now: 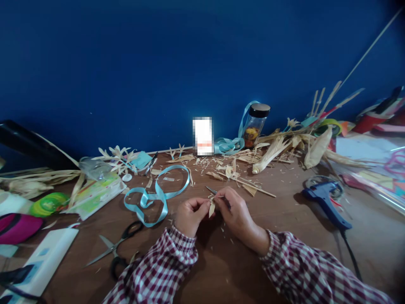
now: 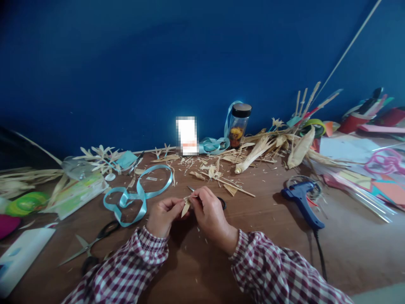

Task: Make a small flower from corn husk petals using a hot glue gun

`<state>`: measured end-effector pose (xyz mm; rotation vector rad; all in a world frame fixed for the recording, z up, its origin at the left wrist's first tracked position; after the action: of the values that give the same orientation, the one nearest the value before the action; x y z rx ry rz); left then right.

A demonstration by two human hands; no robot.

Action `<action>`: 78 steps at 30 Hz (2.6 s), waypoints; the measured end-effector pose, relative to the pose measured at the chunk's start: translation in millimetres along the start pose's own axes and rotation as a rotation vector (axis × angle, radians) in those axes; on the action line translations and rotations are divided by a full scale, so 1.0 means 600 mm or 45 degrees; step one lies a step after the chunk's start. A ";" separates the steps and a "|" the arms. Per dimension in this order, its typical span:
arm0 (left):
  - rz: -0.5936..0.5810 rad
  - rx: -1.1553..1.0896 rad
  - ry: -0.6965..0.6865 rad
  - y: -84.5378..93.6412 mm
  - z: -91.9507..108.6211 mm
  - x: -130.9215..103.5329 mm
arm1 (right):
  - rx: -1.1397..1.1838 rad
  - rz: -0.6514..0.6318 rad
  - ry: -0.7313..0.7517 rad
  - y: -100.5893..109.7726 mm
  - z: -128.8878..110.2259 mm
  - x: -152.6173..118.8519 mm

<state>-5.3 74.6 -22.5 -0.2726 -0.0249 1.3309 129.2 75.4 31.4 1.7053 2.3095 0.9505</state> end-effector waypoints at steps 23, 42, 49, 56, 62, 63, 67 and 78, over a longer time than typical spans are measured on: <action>0.018 -0.208 0.053 -0.012 -0.002 -0.005 | -0.024 0.083 -0.046 0.005 0.003 -0.002; 0.031 -0.197 0.096 -0.012 -0.008 -0.004 | -0.072 0.130 -0.078 -0.001 0.006 -0.005; -0.004 -0.240 0.103 -0.018 -0.009 -0.003 | -0.047 0.106 -0.049 -0.005 0.002 -0.006; 0.051 -0.290 0.234 -0.019 -0.013 -0.009 | -0.088 0.061 -0.063 -0.001 0.002 -0.005; 0.074 -0.225 0.226 -0.012 -0.008 -0.009 | -0.172 -0.005 -0.032 -0.002 -0.003 -0.005; 0.075 -0.222 0.227 -0.012 -0.008 -0.009 | -0.178 -0.003 -0.030 -0.002 -0.003 -0.005; 0.102 -0.218 0.255 -0.011 -0.010 -0.010 | -0.172 0.002 -0.033 -0.006 0.001 -0.004; 0.055 -0.136 0.132 -0.011 -0.003 -0.006 | -0.027 0.036 -0.062 -0.013 0.007 -0.006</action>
<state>0.5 69.5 -22.6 -0.4345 -0.0026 1.3588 126.1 72.4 22.8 1.7376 2.2428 0.9240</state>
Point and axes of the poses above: each hand's wrist, its own x-axis towards the middle knuckle, its own y-axis out of the back of the hand, z = x × y, the point moved 7 cm from there along x, towards the middle knuckle, and after that the axes turned 13 degrees about -z, right-handed, at the moved point
